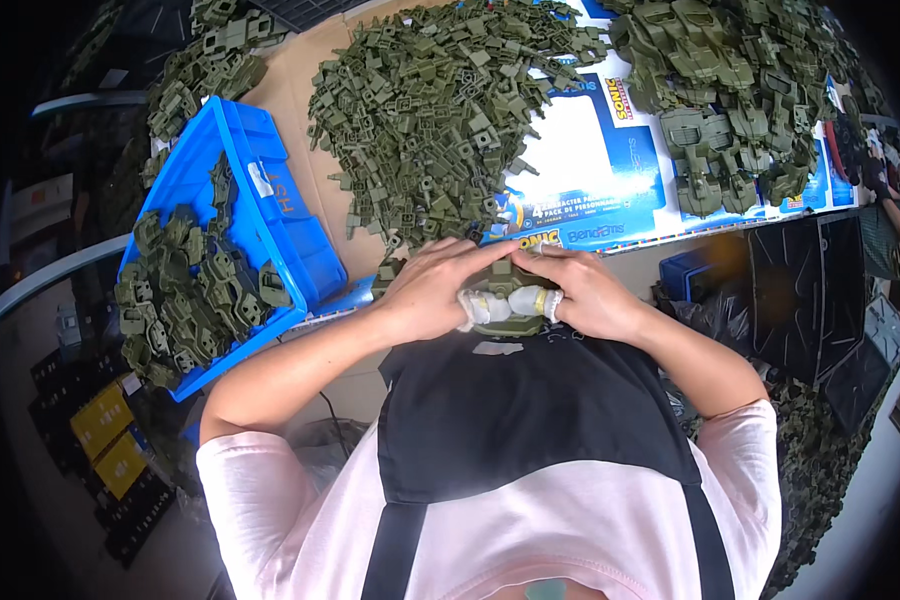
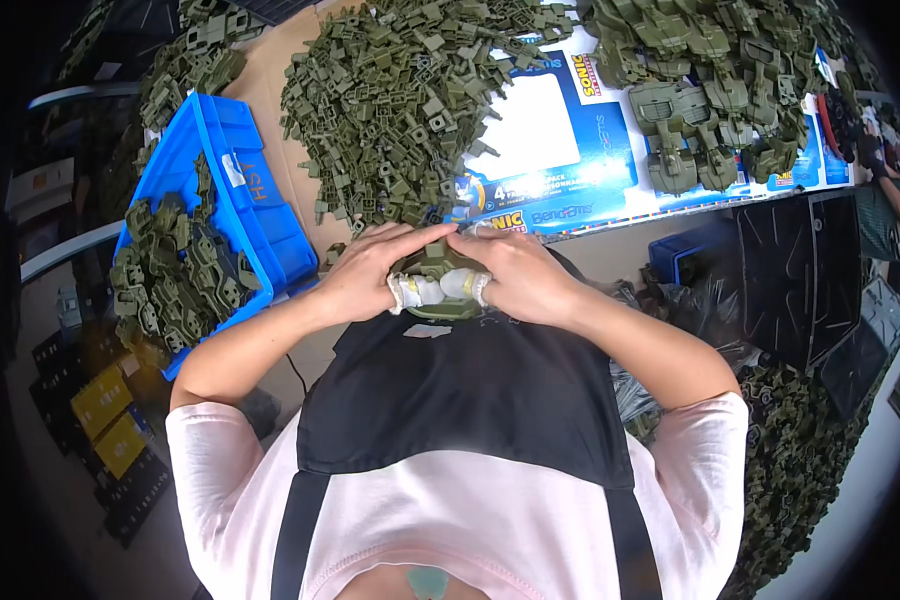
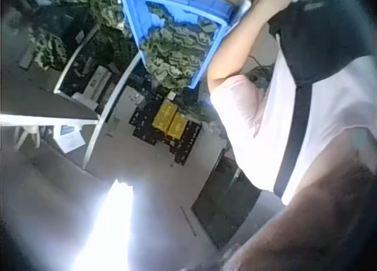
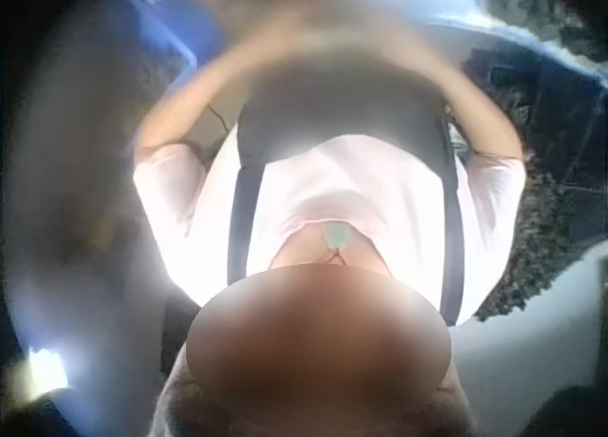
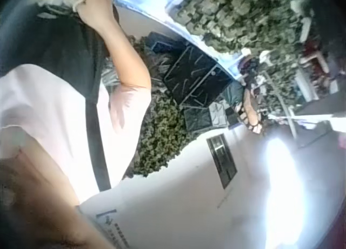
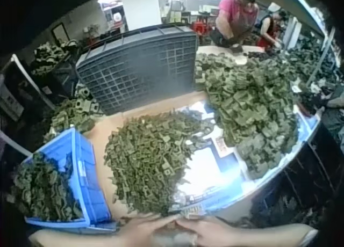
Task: The person sorts green plastic military gear components on a table, picking them up and placing them into a blue bin. They repeatedly transfer items from a large pile on the table into the bin, occasionally shaking the bin to settle the contents.
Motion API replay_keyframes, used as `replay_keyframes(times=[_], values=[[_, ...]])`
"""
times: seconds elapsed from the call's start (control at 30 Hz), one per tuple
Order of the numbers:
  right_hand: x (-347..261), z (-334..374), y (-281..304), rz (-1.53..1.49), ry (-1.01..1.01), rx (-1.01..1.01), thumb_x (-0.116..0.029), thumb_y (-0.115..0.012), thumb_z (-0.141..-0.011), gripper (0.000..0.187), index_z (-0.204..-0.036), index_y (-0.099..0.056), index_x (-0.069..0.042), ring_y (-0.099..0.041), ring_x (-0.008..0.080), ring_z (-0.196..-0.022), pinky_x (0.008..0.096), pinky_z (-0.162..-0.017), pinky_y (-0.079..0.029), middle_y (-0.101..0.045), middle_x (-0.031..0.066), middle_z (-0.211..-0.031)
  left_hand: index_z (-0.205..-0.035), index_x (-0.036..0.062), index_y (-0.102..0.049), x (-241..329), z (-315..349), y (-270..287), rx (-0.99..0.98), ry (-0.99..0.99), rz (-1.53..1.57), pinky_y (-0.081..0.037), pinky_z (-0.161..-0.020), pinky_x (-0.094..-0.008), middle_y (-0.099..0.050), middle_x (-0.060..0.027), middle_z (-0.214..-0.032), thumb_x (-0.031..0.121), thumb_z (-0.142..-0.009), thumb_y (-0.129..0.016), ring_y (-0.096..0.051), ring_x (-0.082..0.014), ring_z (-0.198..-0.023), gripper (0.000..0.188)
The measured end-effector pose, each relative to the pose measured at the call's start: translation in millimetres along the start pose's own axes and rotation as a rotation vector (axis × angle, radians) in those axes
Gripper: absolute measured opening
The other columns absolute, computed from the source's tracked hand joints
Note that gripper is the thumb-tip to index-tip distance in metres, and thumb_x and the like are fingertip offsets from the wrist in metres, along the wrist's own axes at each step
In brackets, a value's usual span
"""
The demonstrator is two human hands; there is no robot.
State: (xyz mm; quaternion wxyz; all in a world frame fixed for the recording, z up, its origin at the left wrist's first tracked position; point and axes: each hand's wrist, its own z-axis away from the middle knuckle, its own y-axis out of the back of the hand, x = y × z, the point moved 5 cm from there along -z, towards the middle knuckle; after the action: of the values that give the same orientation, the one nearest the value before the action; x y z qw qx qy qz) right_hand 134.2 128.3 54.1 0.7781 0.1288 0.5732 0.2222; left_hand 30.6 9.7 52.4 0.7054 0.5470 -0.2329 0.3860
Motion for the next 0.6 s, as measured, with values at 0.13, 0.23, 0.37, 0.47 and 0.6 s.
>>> replay_keyframes(times=[0.13, 0.23, 0.37, 0.47, 0.6], values=[[7, 0, 0, -0.042, 0.019, 0.012, -0.018, -0.059, -0.079, 0.049, -0.124, -0.046, -0.002, -0.045, 0.0349, -0.116, 0.0385, -0.097, -0.038, -0.05, 0.0237, -0.119, -0.136, 0.0143, -0.036, 16, 0, 12, -0.105, 0.093, -0.12, -0.038, -0.086, -0.0393, -0.055, -0.0139, -0.102, 0.022, -0.068, -0.069, -0.051, -0.0295, -0.095, 0.076], [18, 3, 21, -0.132, 0.043, 0.063, -0.025, -0.062, -0.08, 0.055, -0.129, -0.042, -0.008, -0.046, 0.0324, -0.117, 0.0363, -0.099, -0.035, -0.049, 0.0185, -0.124, -0.139, 0.0144, -0.028, 17, 15, 64, 0.166, 0.065, -0.2, -0.034, -0.096, -0.039, -0.042, -0.0152, -0.126, 0.029, -0.068, -0.073, -0.045, -0.0299, -0.113, 0.085], [53, 12, 19, -0.21, -0.024, -0.037, -0.018, -0.063, -0.079, 0.058, -0.131, -0.04, -0.006, -0.043, 0.0296, -0.12, 0.0385, -0.102, -0.03, -0.044, 0.0126, -0.132, -0.139, 0.0154, -0.027, -31, 44, 23, 0.131, 0.134, 0.687, -0.031, -0.102, -0.0377, -0.033, -0.0125, -0.139, 0.023, -0.068, -0.075, -0.037, -0.0259, -0.125, 0.085], [23, 6, 39, -0.048, 0.052, 0.12, -0.021, -0.065, -0.078, 0.06, -0.13, -0.04, -0.006, -0.041, 0.0295, -0.122, 0.0392, -0.102, -0.03, -0.044, 0.0138, -0.131, -0.137, 0.0125, -0.031, -32, 45, 7, 0.273, 0.203, 0.619, -0.032, -0.101, -0.0345, -0.037, -0.0114, -0.137, 0.018, -0.069, -0.075, -0.039, -0.0231, -0.124, 0.081], [-55, -22, 18, 0.233, 0.306, 0.246, -0.033, -0.068, -0.073, 0.069, -0.13, -0.037, -0.007, -0.047, 0.0362, -0.109, 0.0434, -0.098, -0.032, -0.05, 0.0195, -0.118, -0.135, 0.0091, -0.033, -16, 41, 4, 0.323, 0.165, 0.42, -0.038, -0.097, -0.0344, -0.04, -0.0123, -0.135, 0.015, -0.068, -0.075, -0.044, -0.0243, -0.12, 0.08]])
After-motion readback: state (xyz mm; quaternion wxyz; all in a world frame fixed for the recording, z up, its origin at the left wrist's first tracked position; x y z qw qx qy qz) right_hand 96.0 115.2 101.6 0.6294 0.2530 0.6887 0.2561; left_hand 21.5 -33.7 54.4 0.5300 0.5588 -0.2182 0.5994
